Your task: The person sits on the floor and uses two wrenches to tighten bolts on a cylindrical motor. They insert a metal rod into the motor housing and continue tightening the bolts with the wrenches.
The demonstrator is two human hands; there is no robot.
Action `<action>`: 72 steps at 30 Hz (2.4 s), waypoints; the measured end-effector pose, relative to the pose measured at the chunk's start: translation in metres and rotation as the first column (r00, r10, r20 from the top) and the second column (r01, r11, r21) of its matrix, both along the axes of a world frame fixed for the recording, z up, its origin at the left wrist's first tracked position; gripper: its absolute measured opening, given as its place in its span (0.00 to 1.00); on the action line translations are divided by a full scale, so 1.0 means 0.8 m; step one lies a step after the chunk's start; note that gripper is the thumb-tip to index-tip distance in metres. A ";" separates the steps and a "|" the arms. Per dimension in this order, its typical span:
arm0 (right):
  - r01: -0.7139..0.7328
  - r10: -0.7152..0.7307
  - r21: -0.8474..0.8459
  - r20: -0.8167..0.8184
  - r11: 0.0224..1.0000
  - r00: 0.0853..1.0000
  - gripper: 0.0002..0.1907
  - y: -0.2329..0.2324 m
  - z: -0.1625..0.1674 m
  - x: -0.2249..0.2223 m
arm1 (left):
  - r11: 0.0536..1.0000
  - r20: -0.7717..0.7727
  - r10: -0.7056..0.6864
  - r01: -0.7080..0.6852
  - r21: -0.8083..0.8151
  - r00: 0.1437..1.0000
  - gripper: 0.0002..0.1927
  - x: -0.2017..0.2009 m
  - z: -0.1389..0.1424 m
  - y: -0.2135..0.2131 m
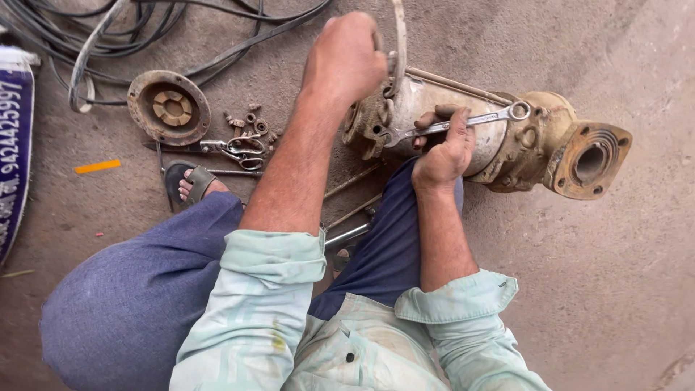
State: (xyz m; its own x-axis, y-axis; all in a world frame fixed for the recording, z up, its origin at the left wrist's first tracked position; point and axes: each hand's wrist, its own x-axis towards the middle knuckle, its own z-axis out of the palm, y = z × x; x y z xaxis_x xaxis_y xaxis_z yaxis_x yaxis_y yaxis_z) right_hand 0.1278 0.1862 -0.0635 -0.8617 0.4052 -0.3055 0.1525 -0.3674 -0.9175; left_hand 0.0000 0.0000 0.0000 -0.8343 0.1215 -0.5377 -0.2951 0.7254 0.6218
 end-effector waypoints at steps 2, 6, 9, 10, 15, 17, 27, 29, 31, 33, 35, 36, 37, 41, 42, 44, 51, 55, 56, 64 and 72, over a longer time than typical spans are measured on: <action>-0.014 0.013 0.010 0.017 1.000 1.000 0.21 -0.008 -0.001 -0.004 | 1.000 -0.067 0.006 -0.008 -0.023 0.998 0.04 -0.006 -0.012 -0.001; -0.024 0.023 0.025 0.046 0.999 0.999 0.22 -0.016 0.002 -0.006 | 0.996 -0.294 0.057 -0.076 -0.053 0.954 0.12 -0.011 -0.032 0.011; -0.059 0.058 0.041 0.043 0.997 0.997 0.21 -0.020 0.005 -0.004 | 0.996 -0.318 0.032 -0.057 -0.070 0.947 0.09 -0.023 -0.051 0.014; -0.068 0.066 0.053 0.046 0.996 0.997 0.21 -0.019 0.006 -0.003 | 0.996 -0.322 0.012 -0.039 -0.076 0.947 0.07 -0.031 -0.060 0.017; -0.076 0.073 0.060 0.049 0.995 0.996 0.20 -0.027 0.002 -0.004 | 0.996 -0.188 0.076 -0.067 0.051 0.979 0.14 -0.079 -0.105 0.054; -0.078 0.075 0.063 0.047 0.995 0.996 0.20 -0.028 0.003 -0.005 | 0.975 -0.145 0.159 -0.132 0.178 0.977 0.15 -0.085 -0.124 0.062; -0.104 0.099 0.090 0.055 0.991 0.994 0.20 -0.036 -0.003 -0.003 | 0.940 -0.304 0.091 0.019 0.340 0.948 0.14 -0.074 -0.191 0.053; -0.115 0.111 0.084 0.056 0.990 0.992 0.20 -0.039 -0.003 -0.005 | 0.917 -0.312 0.145 -0.009 0.398 0.939 0.13 -0.071 -0.191 0.043; -0.117 0.113 0.073 0.058 0.990 0.992 0.19 -0.041 -0.002 -0.006 | 0.909 -0.264 0.221 -0.101 0.404 0.939 0.15 -0.064 -0.193 0.037; -0.121 0.117 0.083 0.054 0.989 0.992 0.20 -0.043 -0.001 -0.006 | 0.802 -0.442 0.354 -0.024 0.598 0.824 0.14 -0.045 -0.192 0.032; -0.130 0.126 0.084 0.046 0.988 0.991 0.20 -0.043 0.000 -0.005 | 0.738 -0.359 0.457 -0.122 0.663 0.814 0.13 -0.037 -0.185 0.022; -0.132 0.128 0.085 0.042 0.988 0.991 0.21 -0.043 0.000 -0.004 | 0.732 -0.197 0.487 -0.273 0.624 0.851 0.13 -0.035 -0.177 0.018; -0.129 0.125 0.091 0.046 0.988 0.991 0.21 -0.042 0.000 -0.003 | 0.720 -0.022 0.511 -0.414 0.558 0.859 0.13 -0.031 -0.168 0.015; -0.167 0.163 0.131 0.035 0.977 0.986 0.21 -0.038 -0.001 -0.003 | 0.980 0.058 0.194 -0.196 0.033 0.979 0.11 -0.033 -0.116 -0.034; -0.156 0.151 0.113 0.050 0.981 0.987 0.21 -0.038 -0.002 -0.004 | 0.994 0.060 0.092 -0.088 -0.065 0.994 0.08 -0.029 -0.102 -0.045; -0.151 0.146 0.110 0.051 0.982 0.988 0.20 -0.037 -0.002 -0.006 | 0.983 0.020 -0.045 0.048 -0.178 0.999 0.11 -0.027 -0.075 -0.054; -0.166 0.160 0.111 0.064 0.980 0.985 0.21 -0.041 -0.002 -0.006 | 0.983 -0.109 -0.104 0.085 -0.165 0.989 0.19 -0.009 -0.029 -0.041; -0.181 0.172 0.131 0.076 0.975 0.982 0.21 -0.042 -0.001 -0.004 | 0.991 -0.158 -0.085 0.067 -0.119 0.984 0.16 -0.001 -0.024 -0.026; -0.173 0.165 0.121 0.078 0.977 0.983 0.21 -0.042 -0.001 -0.004 | 0.992 -0.190 -0.077 0.057 -0.112 0.979 0.16 0.000 -0.024 -0.023; -0.150 0.141 0.098 0.090 0.984 0.986 0.21 -0.042 0.001 -0.007 | 0.996 -0.280 -0.028 0.002 -0.093 0.960 0.09 -0.004 -0.036 0.004; -0.174 0.166 0.113 0.075 0.978 0.983 0.20 -0.040 0.003 -0.004 | 0.974 -0.192 -0.219 0.202 -0.103 0.957 0.08 -0.033 -0.034 0.055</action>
